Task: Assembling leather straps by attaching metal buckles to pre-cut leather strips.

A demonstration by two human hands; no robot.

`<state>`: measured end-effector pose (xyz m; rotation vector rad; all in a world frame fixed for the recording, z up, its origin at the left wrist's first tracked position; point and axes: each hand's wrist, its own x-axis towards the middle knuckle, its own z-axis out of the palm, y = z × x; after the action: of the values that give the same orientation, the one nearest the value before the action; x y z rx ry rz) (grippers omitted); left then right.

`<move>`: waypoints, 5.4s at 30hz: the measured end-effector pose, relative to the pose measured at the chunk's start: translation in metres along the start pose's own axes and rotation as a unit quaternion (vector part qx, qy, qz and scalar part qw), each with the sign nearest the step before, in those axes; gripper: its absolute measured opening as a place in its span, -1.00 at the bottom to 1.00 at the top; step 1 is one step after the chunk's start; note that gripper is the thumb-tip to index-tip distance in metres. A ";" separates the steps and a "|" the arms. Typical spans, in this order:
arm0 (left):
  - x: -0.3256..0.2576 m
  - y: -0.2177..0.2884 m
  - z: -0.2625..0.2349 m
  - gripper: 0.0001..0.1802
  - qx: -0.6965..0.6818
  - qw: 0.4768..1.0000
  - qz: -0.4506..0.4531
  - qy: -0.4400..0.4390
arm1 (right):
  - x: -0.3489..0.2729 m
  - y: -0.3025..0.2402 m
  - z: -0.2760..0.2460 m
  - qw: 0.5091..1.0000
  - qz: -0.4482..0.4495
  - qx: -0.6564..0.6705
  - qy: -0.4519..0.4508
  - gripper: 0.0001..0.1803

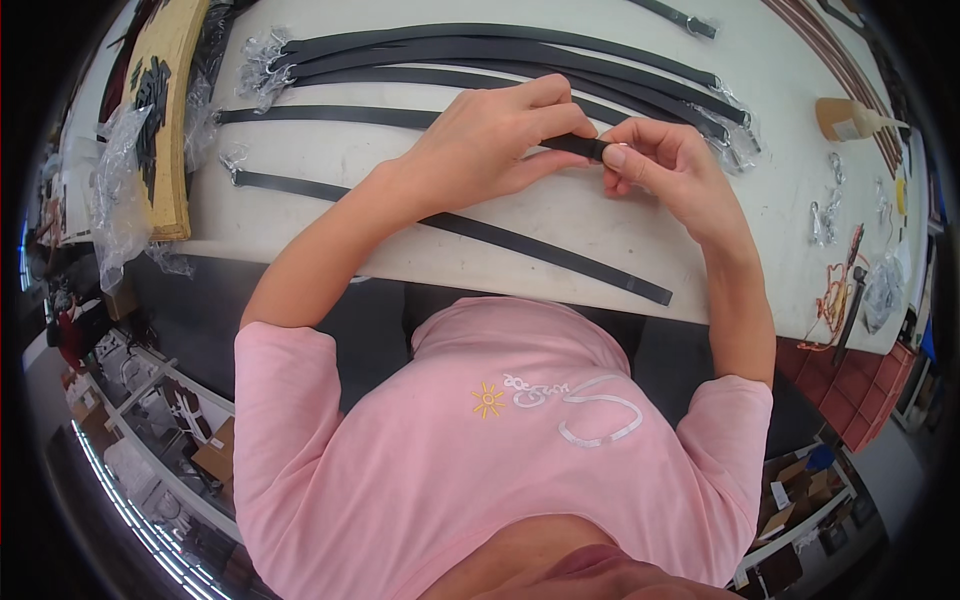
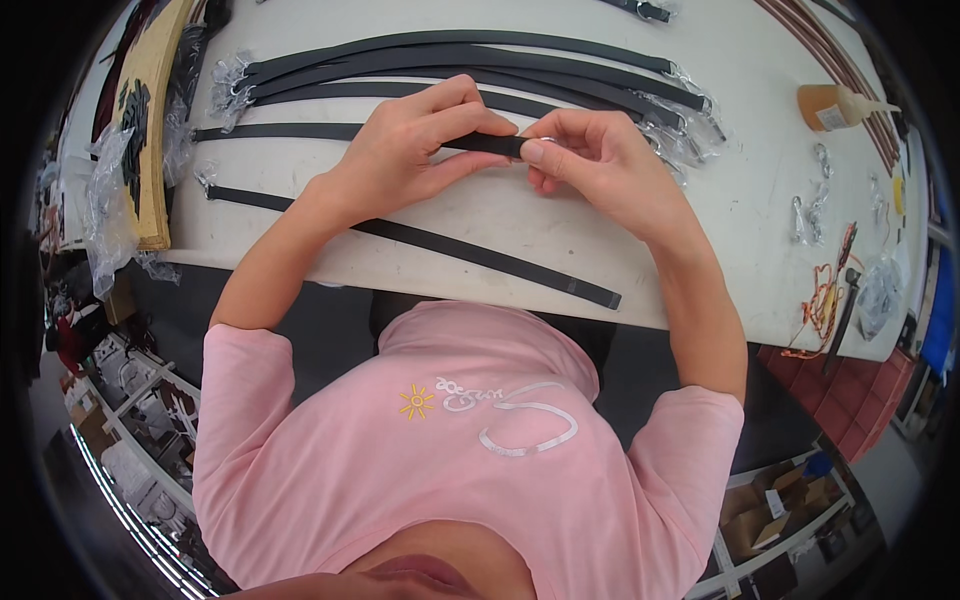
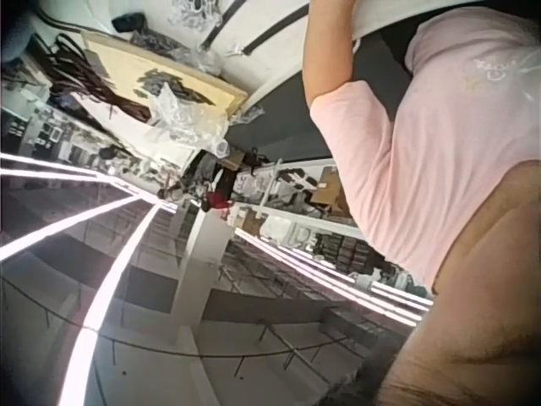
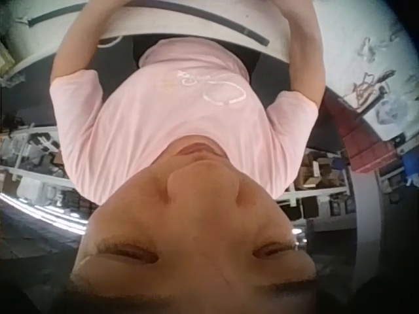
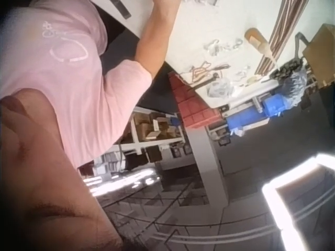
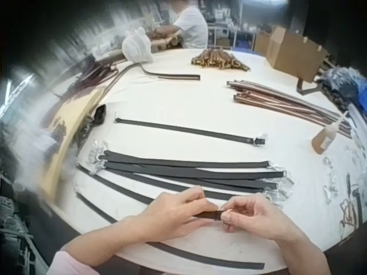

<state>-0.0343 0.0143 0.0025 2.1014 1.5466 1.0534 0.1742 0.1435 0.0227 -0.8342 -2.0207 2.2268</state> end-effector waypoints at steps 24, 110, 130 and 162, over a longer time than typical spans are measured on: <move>0.003 0.000 0.011 -0.67 0.012 0.999 -0.009 0.029 | 0.003 0.002 0.001 0.999 -0.007 0.036 0.014 -0.72; 0.001 0.002 0.011 -0.75 -0.143 0.985 -0.096 0.000 | 0.001 0.002 -0.006 0.998 0.019 0.047 -0.046 -0.79; 0.002 -0.003 0.010 -0.74 -0.180 0.975 -0.124 -0.034 | 0.005 0.005 -0.013 0.997 0.023 0.034 -0.064 -0.72; 0.004 -0.003 0.011 -0.74 -0.161 0.981 -0.110 -0.022 | 0.004 0.006 -0.011 0.997 0.031 0.037 -0.053 -0.70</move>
<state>-0.0279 0.0204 -0.0048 1.6860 1.4353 1.0852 0.1774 0.1543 0.0159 -0.7987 -1.9679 2.4129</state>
